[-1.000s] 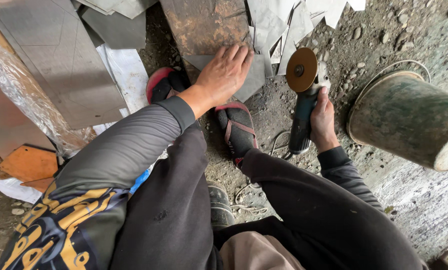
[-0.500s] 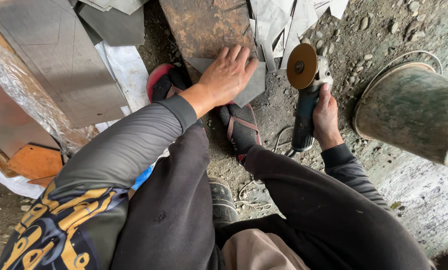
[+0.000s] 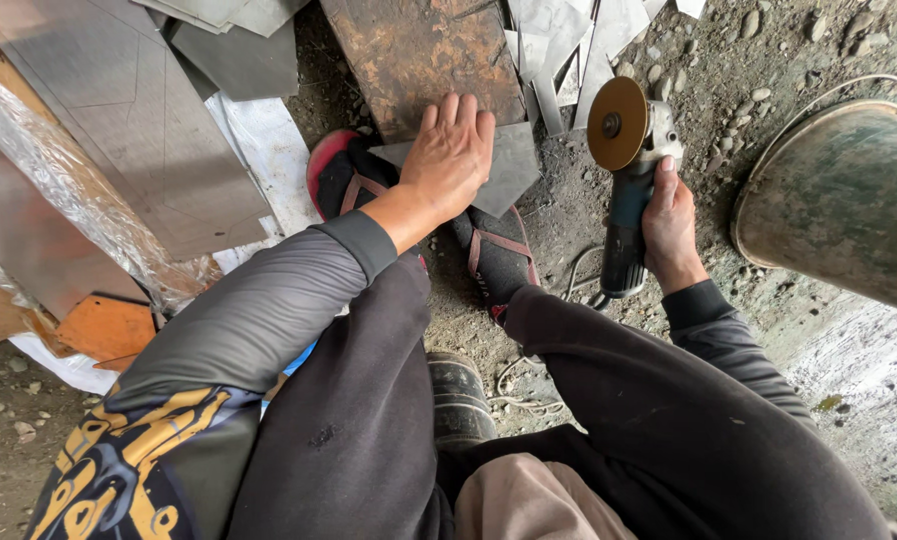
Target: The person sits on the ground and uses an angle grinder to cut several metal sheets. The person adjusts the grinder, positions the sheets, and cuts them along marked lines, producing sparks.
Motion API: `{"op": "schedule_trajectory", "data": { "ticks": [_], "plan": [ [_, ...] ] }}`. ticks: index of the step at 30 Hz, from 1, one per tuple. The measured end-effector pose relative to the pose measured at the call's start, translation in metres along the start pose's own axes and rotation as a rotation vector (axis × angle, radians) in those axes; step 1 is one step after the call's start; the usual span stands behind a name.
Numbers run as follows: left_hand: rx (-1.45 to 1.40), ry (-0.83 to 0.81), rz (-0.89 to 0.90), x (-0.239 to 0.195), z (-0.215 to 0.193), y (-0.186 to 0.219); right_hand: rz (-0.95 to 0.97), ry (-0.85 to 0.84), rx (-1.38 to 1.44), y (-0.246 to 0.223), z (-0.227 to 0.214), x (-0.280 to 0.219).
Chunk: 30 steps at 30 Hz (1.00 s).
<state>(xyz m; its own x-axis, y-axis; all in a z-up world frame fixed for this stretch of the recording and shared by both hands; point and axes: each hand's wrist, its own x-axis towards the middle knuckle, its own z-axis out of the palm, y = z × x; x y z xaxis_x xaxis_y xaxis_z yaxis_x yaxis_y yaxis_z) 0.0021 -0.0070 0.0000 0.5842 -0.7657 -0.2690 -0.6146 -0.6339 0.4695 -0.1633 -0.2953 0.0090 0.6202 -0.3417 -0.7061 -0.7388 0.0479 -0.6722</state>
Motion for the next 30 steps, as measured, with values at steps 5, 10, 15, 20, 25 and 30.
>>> {"op": "schedule_trajectory", "data": {
  "ticks": [5, 10, 15, 20, 25, 30],
  "plan": [
    [-0.019, 0.005, -0.023, 0.001, 0.010, 0.000, -0.021, -0.009, -0.020, 0.000, -0.001, 0.001],
    [-0.124, -0.065, -0.059, -0.005, 0.030, 0.001, -0.009, -0.022, -0.071, 0.003, -0.003, 0.000],
    [-0.425, -0.136, -0.148, 0.002, 0.020, -0.002, -0.004, -0.021, -0.072, 0.001, -0.002, -0.002],
    [-0.542, -0.197, -0.245, 0.050, -0.011, -0.029, -0.004, -0.016, -0.048, -0.002, 0.000, -0.001],
    [-0.218, -0.103, -0.232, 0.060, -0.028, -0.069, -0.024, -0.032, 0.046, -0.001, 0.000, 0.003],
    [-0.138, -0.146, -0.172, 0.066, -0.028, -0.075, -0.089, -0.047, -0.097, 0.000, 0.000, 0.014]
  ]
}}
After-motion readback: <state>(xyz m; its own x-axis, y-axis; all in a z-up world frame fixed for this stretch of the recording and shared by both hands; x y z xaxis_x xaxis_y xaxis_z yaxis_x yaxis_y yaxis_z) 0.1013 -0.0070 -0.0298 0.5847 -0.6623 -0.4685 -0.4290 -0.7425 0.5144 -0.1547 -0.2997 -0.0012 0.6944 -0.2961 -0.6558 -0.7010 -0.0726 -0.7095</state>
